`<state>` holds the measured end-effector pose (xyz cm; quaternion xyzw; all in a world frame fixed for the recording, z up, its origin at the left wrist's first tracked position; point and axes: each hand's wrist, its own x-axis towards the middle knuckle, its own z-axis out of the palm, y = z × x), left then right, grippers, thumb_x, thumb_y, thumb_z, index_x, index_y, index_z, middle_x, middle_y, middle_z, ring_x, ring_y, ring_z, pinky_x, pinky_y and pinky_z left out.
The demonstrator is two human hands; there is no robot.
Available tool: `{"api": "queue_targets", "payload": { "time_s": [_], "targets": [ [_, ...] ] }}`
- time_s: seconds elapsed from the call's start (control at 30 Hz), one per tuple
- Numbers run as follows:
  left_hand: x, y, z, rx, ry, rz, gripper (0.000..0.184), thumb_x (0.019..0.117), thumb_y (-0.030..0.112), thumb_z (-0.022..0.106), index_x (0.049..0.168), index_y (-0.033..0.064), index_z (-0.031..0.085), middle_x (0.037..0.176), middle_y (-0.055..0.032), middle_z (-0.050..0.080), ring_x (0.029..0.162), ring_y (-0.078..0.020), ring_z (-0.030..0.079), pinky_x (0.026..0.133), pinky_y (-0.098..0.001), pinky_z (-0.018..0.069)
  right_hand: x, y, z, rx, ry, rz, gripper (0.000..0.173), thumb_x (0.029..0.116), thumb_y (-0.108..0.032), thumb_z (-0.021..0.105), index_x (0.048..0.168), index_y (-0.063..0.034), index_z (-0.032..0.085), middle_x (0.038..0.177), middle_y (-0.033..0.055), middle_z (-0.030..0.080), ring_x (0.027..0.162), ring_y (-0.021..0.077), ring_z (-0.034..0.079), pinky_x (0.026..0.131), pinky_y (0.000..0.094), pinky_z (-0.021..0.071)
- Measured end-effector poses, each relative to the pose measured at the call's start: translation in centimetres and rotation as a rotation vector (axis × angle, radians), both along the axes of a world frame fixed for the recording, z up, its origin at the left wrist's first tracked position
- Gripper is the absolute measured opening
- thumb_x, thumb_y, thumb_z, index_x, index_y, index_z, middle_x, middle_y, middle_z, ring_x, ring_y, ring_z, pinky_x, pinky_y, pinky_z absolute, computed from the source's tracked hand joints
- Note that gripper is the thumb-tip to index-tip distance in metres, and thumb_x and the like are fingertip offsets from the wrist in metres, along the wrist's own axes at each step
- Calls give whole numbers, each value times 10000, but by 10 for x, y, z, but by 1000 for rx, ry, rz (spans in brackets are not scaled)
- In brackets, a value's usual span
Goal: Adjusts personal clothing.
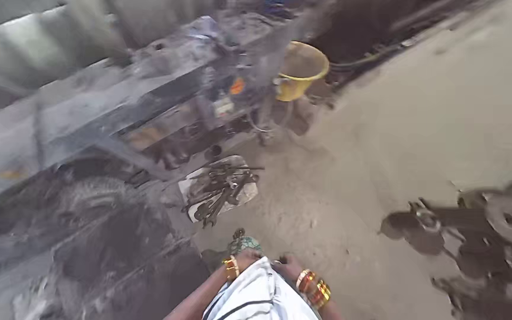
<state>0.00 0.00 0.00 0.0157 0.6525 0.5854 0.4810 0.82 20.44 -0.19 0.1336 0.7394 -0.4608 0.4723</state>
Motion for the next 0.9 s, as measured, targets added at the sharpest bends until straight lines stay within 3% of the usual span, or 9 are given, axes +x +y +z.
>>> {"api": "queue_targets", "payload": {
  "time_s": [0.07, 0.1, 0.2, 0.27, 0.3, 0.4, 0.5, 0.9],
  "targets": [
    [-3, 3, -3, -57, 80, -85, 291, 1033, 64, 546, 1184, -163, 647, 1180, -298, 677, 1150, -329, 648, 1068, -454, 453, -2, -7, 1, 26, 69, 44, 147, 941, -86, 699, 918, 57, 678, 794, 100, 656, 734, 155, 614, 754, 375, 520],
    [0, 4, 1, -111, 89, -133, 315, 1042, 106, 558, 1199, -151, 647, 1220, -310, 662, 1205, -378, 625, 1093, -498, 428, 0, -9, -2, 12, 114, 97, 114, 917, -56, 697, 880, 49, 673, 760, 69, 645, 705, 117, 602, 726, 341, 513],
    [12, 7, 9, -201, 75, -117, 341, 1032, 139, 599, 1200, -156, 636, 1253, -334, 632, 1232, -439, 588, 1086, -559, 404, 3, -8, -5, -58, 172, 190, 32, 885, 50, 657, 868, 68, 678, 739, 41, 670, 687, 42, 614, 709, 253, 525],
    [23, 5, 9, -221, 67, -52, 350, 1011, 151, 637, 1188, -152, 642, 1233, -328, 641, 1209, -434, 602, 1076, -568, 418, 7, -4, -7, -118, 147, 169, 69, 899, 88, 617, 899, 56, 678, 758, 15, 702, 697, -4, 649, 713, 193, 556],
    [30, 4, 8, -227, 71, -28, 348, 1004, 152, 646, 1182, -147, 646, 1221, -324, 645, 1194, -429, 608, 1067, -569, 426, 11, -2, -7, -136, 119, 157, 91, 917, 98, 598, 921, 62, 682, 773, 25, 711, 707, 7, 660, 720, 199, 563],
    [62, -1, 3, -233, 50, 57, 314, 994, 120, 652, 1151, -152, 653, 1170, -310, 663, 1135, -403, 631, 1024, -543, 454, 22, -9, -1, -158, 62, 143, 147, 915, 118, 591, 841, 5, 651, 695, -20, 691, 637, 4, 651, 659, 192, 562],
    [97, 1, -7, -230, 7, 155, 288, 979, 104, 666, 1140, -135, 674, 1145, -293, 683, 1108, -389, 649, 1022, -530, 463, 31, -12, -4, -157, -15, 247, 120, 918, 95, 628, 853, 4, 670, 707, -15, 689, 626, 16, 631, 629, 205, 536],
    [162, -23, 3, -226, -27, 356, 256, 945, 56, 689, 1095, -150, 664, 1046, -276, 693, 985, -335, 667, 947, -486, 496, 66, -47, -2, -274, -181, 333, 170, 936, 114, 592, 858, -5, 684, 717, -24, 708, 647, 9, 653, 676, 204, 560]
  ]
}}
